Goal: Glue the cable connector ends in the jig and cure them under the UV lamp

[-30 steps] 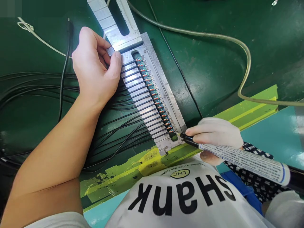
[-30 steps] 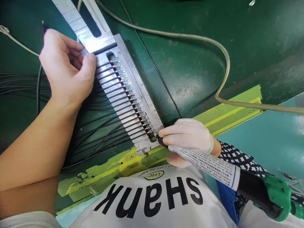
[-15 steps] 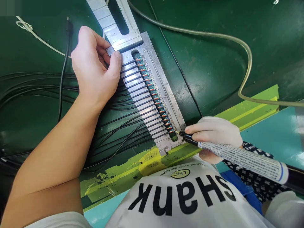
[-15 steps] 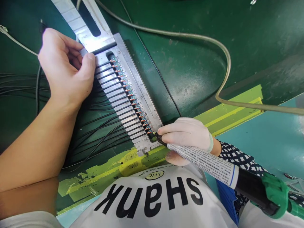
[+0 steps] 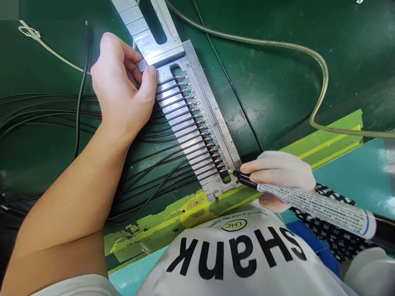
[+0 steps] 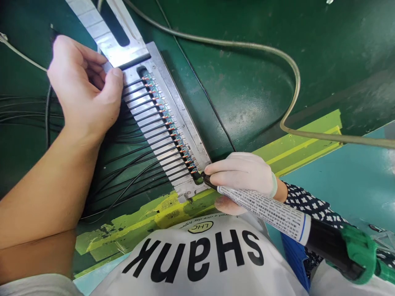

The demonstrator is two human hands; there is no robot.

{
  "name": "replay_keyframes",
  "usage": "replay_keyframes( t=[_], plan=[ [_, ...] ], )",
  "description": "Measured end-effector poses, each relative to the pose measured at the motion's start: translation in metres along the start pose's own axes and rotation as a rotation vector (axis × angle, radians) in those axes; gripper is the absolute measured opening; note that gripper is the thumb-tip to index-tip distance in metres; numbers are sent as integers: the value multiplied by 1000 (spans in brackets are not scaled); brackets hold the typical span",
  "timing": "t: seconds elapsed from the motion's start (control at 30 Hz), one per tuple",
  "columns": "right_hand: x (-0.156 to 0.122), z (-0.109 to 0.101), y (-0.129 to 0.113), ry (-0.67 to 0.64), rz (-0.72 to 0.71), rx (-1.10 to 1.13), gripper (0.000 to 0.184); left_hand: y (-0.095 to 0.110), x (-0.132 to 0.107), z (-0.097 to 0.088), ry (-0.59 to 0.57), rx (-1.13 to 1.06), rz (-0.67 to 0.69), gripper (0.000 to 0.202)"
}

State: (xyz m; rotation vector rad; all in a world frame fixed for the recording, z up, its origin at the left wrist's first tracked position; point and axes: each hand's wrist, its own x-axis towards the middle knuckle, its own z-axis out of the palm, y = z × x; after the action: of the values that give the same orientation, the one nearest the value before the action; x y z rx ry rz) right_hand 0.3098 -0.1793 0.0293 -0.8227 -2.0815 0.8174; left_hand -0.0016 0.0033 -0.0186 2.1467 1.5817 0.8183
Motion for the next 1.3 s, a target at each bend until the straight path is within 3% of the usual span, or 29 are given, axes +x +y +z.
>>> replay_keyframes(
  t=[0.17, 0.33, 0.53, 0.77, 1.03, 1.2, 1.3],
  plan=[
    [-2, 0, -1, 3, 2, 16, 28, -10, 2, 6, 19, 65, 54, 56],
    [-2, 0, -2, -6, 13, 7, 28, -11, 3, 2, -35, 88, 62, 65],
    [-1, -1, -2, -3, 12, -3, 30, 11, -4, -10, -84, -79, -195, 29],
    [-1, -1, -2, -9, 17, -8, 32, 22, -5, -13, -88, -79, -279, 24],
    [-7, 2, 1, 24, 11, 19, 28, 12, -6, -12, -86, -25, -191, 24],
    [-10, 5, 0, 147, 29, 108, 31, -5, -1, -1, -31, 43, -32, 24],
    [-7, 2, -6, 257, 163, 298, 30, -2, 2, -2, 22, 86, 25, 22]
  ],
)
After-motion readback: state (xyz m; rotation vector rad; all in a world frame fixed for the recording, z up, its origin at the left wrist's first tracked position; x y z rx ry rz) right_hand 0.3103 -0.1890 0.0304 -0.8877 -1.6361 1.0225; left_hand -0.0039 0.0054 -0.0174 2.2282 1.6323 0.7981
